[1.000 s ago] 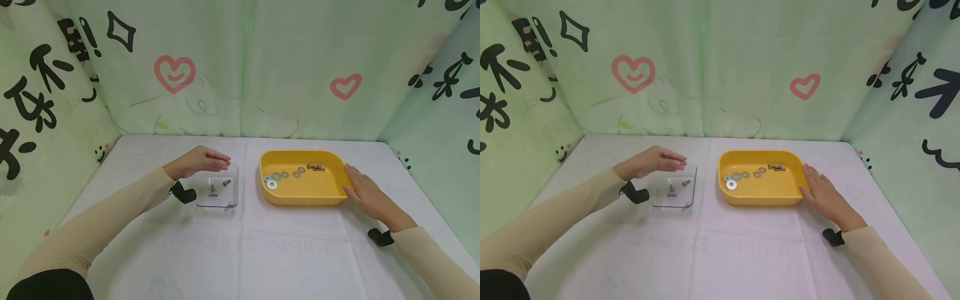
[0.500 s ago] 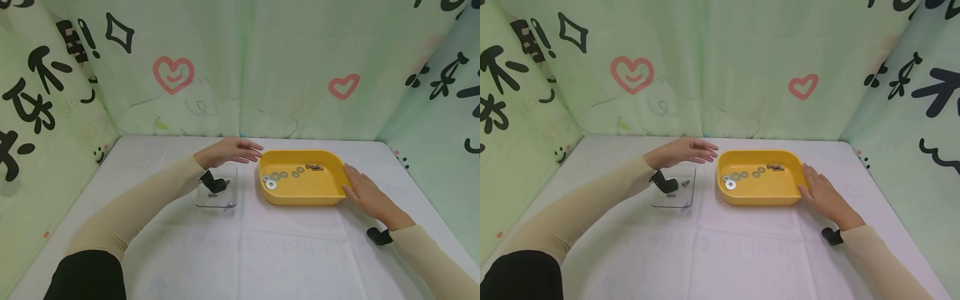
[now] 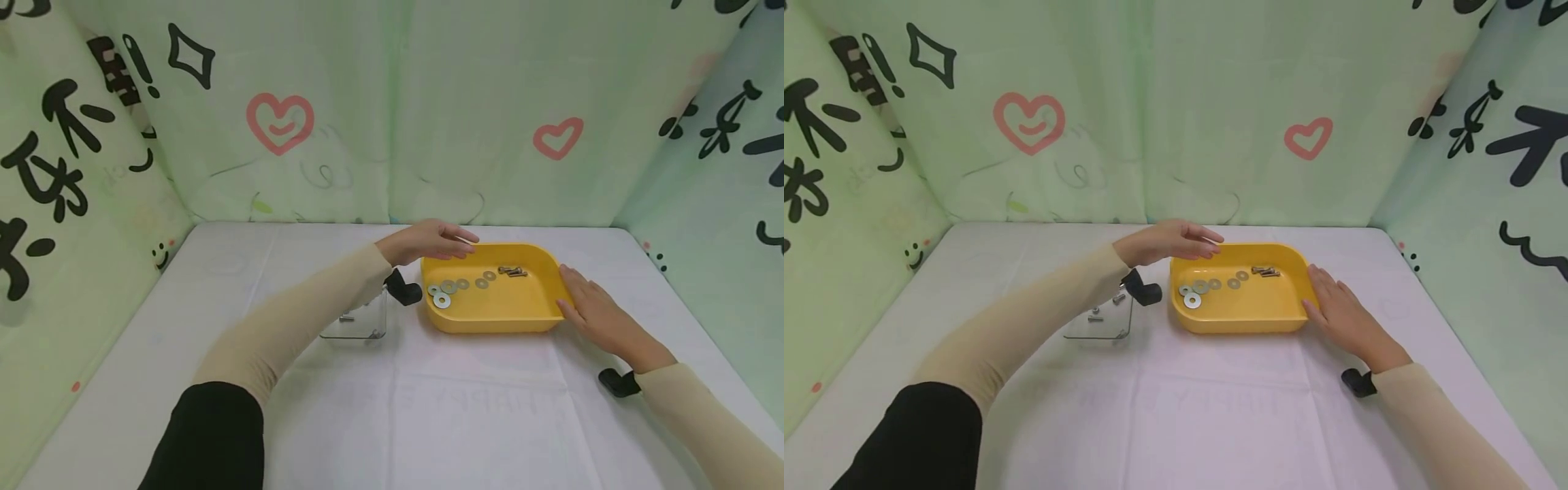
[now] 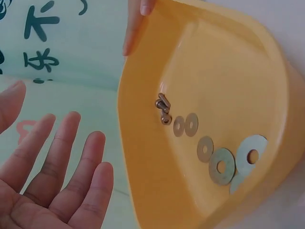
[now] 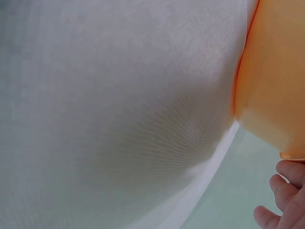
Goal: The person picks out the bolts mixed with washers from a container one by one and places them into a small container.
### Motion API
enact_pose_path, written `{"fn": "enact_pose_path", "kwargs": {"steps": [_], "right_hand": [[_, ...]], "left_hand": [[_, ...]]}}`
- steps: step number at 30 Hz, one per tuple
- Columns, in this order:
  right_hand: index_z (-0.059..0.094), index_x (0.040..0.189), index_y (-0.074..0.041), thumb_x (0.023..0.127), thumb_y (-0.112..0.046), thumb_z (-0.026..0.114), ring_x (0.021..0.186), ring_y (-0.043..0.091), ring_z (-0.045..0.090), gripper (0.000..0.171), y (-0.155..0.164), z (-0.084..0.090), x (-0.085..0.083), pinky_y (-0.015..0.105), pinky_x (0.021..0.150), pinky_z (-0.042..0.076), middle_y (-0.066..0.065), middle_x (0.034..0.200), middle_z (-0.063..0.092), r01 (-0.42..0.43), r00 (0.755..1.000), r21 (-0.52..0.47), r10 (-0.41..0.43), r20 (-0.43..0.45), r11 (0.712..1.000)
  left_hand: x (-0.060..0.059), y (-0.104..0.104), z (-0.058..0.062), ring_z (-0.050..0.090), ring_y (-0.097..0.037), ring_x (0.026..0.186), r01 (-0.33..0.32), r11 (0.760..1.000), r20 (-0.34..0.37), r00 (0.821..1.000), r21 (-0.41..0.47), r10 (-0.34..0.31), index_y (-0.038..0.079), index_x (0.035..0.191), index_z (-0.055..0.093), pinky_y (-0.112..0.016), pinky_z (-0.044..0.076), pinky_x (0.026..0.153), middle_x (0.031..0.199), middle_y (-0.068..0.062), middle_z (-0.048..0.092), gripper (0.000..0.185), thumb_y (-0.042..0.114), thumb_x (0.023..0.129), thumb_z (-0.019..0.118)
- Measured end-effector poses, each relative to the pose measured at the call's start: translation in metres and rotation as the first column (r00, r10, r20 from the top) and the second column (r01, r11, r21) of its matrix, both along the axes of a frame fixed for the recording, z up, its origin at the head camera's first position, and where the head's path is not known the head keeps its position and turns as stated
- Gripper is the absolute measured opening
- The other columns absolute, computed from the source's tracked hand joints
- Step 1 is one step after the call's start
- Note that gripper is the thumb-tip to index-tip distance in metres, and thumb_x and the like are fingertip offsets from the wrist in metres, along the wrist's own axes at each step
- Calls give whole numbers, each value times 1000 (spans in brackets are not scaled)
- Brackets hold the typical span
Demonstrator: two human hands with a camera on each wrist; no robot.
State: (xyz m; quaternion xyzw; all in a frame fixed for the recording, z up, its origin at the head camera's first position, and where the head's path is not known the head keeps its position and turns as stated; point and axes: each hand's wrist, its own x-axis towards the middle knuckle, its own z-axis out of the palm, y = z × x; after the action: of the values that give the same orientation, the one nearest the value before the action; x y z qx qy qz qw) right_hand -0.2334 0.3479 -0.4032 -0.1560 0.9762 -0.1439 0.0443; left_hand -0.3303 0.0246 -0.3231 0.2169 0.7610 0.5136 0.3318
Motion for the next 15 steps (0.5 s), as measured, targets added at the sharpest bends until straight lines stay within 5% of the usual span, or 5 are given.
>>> {"fn": "enact_pose_path", "kwargs": {"steps": [6, 15], "right_hand": [[-3, 149, 2, 102, -32, 37, 141, 45, 11, 71, -3, 3, 0, 60, 115, 7, 30, 153, 10, 20, 1000, 12, -20, 14, 1000], [-2, 149, 2, 102, -32, 37, 141, 46, 12, 71, -5, 6, 3, 61, 114, 8, 30, 153, 11, 30, 999, 5, -30, 21, 1000]], "left_hand": [[-12, 29, -5, 50, -26, 128, -5, 1000, 44, 999, 11, 4, 7, 134, 53, -36, 37, 110, 135, -10, 56, 42, 16, 93, 59], [-22, 66, -14, 52, -25, 126, 17, 999, -3, 1000, -51, -17, 9, 133, 54, -32, 43, 105, 135, -8, 56, 42, 20, 93, 60]]}}
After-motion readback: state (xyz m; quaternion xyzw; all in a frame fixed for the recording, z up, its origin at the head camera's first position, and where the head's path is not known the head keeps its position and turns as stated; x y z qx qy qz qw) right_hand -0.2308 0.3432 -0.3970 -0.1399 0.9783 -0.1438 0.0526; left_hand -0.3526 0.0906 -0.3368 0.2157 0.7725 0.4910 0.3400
